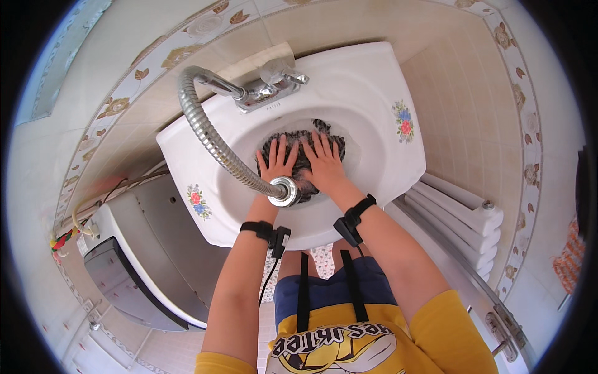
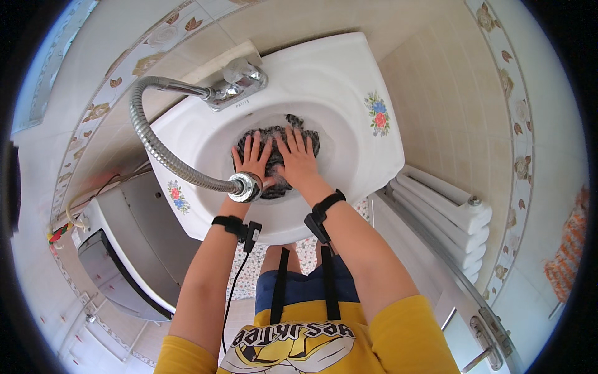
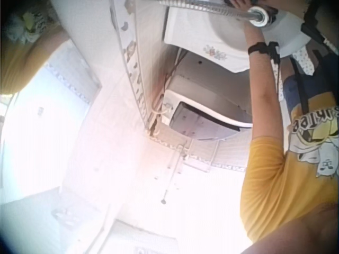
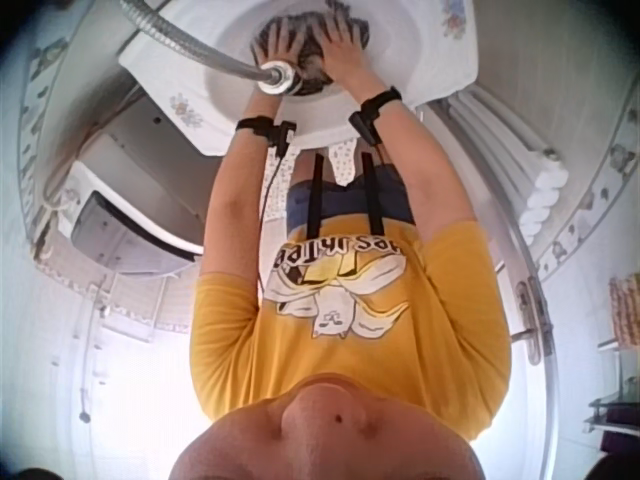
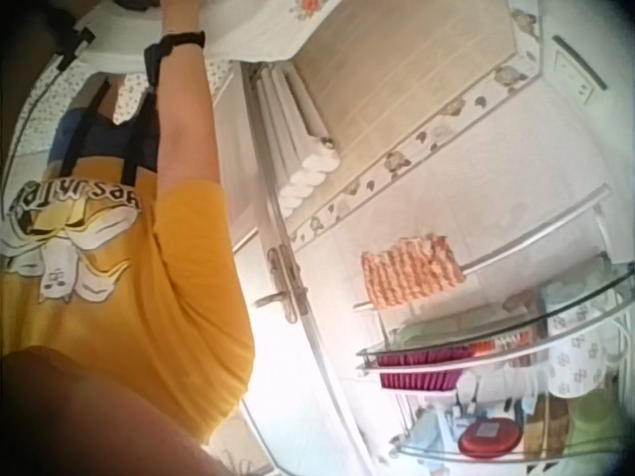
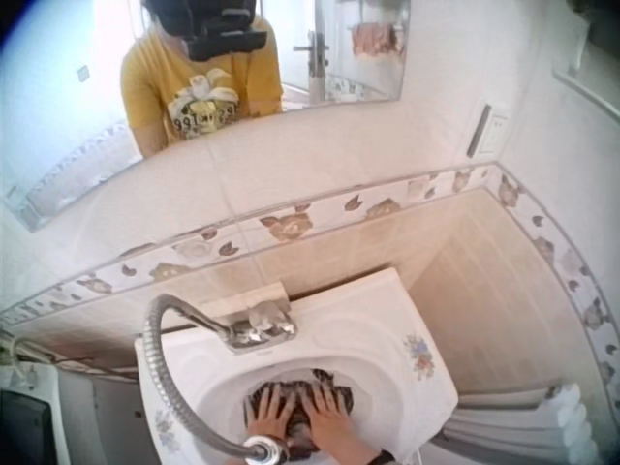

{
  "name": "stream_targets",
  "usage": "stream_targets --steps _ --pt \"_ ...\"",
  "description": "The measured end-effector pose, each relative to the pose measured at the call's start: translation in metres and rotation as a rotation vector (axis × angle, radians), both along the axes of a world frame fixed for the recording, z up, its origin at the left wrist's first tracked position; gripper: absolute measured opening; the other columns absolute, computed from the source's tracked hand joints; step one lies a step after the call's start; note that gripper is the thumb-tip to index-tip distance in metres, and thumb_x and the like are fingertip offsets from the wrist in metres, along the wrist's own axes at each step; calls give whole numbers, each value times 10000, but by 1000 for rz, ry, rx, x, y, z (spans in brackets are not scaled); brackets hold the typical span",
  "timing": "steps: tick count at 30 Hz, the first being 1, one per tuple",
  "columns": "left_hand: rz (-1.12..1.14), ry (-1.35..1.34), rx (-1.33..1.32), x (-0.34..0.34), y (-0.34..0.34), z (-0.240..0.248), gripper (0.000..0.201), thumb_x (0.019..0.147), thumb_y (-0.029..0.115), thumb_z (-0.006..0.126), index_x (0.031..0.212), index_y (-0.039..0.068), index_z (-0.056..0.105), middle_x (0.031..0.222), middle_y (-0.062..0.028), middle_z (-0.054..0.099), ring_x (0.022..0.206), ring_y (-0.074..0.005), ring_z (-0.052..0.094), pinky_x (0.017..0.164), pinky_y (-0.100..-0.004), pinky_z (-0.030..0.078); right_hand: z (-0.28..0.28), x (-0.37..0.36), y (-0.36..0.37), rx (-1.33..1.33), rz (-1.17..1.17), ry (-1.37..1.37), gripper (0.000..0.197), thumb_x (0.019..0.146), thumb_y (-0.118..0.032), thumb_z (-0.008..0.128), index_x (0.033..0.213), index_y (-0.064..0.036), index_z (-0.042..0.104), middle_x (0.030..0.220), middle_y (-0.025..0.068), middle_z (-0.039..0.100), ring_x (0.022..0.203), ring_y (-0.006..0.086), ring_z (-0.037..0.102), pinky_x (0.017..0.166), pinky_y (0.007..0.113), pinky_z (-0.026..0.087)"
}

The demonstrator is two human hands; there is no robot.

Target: The person picks up a pair of socks from a counter, brings them to a bathroom sink, and washes them by hand under running water.

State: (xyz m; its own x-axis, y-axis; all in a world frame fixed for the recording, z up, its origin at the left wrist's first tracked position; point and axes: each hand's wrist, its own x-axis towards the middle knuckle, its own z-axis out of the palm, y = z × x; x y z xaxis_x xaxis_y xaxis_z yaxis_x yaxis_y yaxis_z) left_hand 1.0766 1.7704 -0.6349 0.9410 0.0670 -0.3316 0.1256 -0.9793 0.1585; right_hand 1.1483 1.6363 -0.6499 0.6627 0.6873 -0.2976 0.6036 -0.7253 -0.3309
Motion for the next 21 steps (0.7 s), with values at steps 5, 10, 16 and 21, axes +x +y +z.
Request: stream_targets --steps 5,10,16,21 --pt "12 -46 -15 -30 -1 -7 977 635 513 666 1400 174 162 1439 -164 127 1313 -363 152 971 -632 127 14 -13 -4 -53 82 95 794 749 -385 615 1382 -145 201 1440 124 130 1333 306 86 1027 558 114" --pt "-14 -140 -51 -30 -4 -3 938 646 543 643 1392 194 195 1440 -158 132 1313 -356 153 970 -629 123 29 0 7 82 -89 116 539 792 -355 567 1244 -85 451 1338 157 351 1276 301 262 1007 538 196" --pt "52 -179 -151 -36 -5 7 879 669 567 601 1377 186 245 1436 -147 157 1311 -365 150 973 -622 115 65 46 17 699 -613 631 487 834 -472 488 823 -11 642 758 101 634 759 257 598 710 315 448" --pt "150 -187 -199 -43 -9 16 860 663 513 635 1367 178 272 1425 -138 190 1309 -352 144 1007 -559 86 130 74 36 632 -767 962 662 802 -631 382 837 -9 606 761 92 622 721 153 582 666 262 447"
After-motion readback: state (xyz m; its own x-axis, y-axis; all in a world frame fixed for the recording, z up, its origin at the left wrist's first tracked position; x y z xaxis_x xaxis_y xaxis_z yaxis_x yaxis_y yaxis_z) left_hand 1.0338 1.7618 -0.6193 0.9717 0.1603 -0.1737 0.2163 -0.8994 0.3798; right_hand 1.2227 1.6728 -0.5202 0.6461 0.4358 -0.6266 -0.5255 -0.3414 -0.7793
